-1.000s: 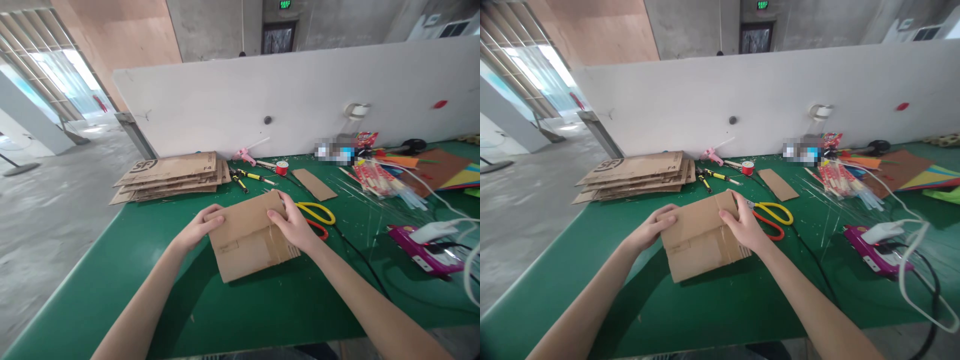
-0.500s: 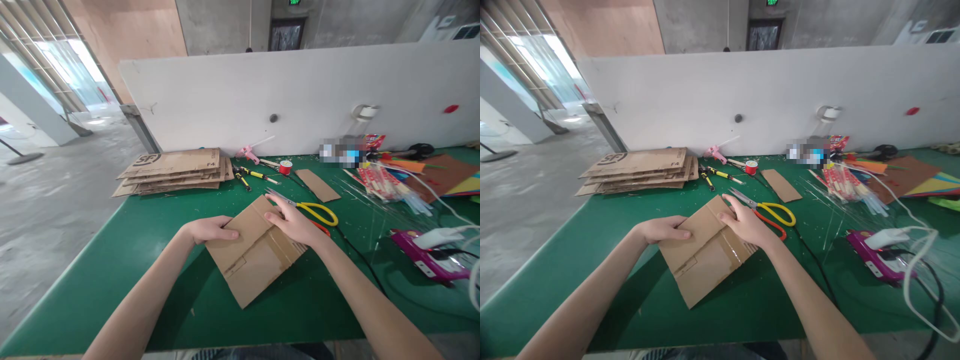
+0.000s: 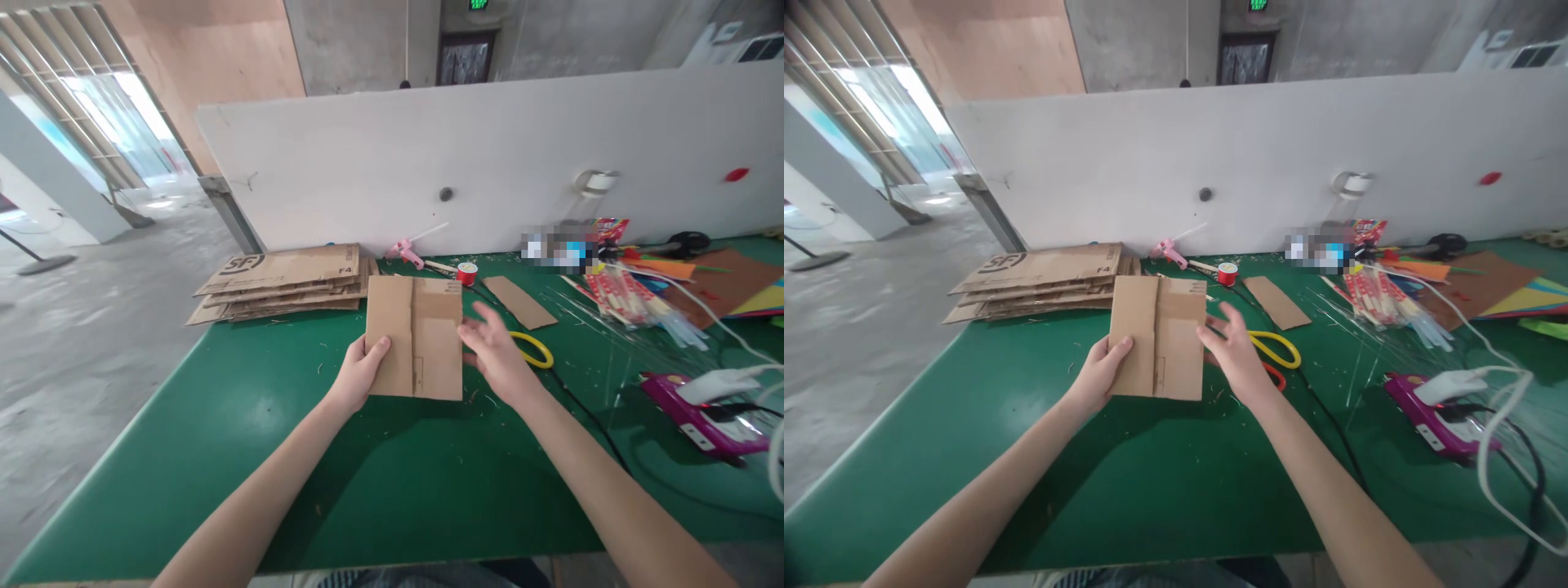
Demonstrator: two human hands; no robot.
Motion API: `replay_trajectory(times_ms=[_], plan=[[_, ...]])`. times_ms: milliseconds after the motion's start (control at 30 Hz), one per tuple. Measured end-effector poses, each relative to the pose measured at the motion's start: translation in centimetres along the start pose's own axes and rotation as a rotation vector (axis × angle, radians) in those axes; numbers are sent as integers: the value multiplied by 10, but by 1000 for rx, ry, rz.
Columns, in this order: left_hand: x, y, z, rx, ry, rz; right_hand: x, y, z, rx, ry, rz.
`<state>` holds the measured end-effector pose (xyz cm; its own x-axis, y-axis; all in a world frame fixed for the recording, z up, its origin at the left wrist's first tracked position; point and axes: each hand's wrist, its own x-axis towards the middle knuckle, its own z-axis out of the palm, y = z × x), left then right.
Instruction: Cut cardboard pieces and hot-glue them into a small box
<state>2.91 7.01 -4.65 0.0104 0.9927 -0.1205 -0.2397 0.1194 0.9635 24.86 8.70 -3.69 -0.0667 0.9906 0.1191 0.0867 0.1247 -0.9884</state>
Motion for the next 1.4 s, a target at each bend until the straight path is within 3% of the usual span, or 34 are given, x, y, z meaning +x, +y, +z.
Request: replay_trajectory(times_ms=[67,100,300,367,467,533,600,667,800,933,1067,1167,1300,1400], plan=[[1,-8,3,-33,53,-5,-4,5,7,54,-202,64],[2,-11,4,-36,56,-4,-6,7,11,55,-237,55],[-2,-10,5,-44,-9,22,-8,10,18,-91,-177,-64],[-1,-7,3,-55,-10,10,-6,3,8,-294,-130,-156],[1,-5,-2,-76,34,13,0,-7,-17,-832,12,-244],[4,-4,-6,-95,87,24,3,-10,-35,-1175,-4,-101],[6,-4,-10,-110,125,27,6,-9,-51,-1391,-136,102],[8,-4,-14,-109,131,33,8,-5,-61,-1464,-239,187],[10,-4,-18,-94,115,65,13,-1,-70,-1443,-328,215],[9,-3,-20,-99,100,86,16,-6,-72,-1310,-379,355],[10,-1,-20,-155,148,108,9,-6,-70,-1176,-111,291],[15,6,-19,-248,236,119,-2,-4,-61,-658,-21,311],[23,26,-16,-410,316,126,-17,-7,-47,266,-259,473],[24,40,-14,-491,361,72,-28,-11,-37,504,-404,581]])
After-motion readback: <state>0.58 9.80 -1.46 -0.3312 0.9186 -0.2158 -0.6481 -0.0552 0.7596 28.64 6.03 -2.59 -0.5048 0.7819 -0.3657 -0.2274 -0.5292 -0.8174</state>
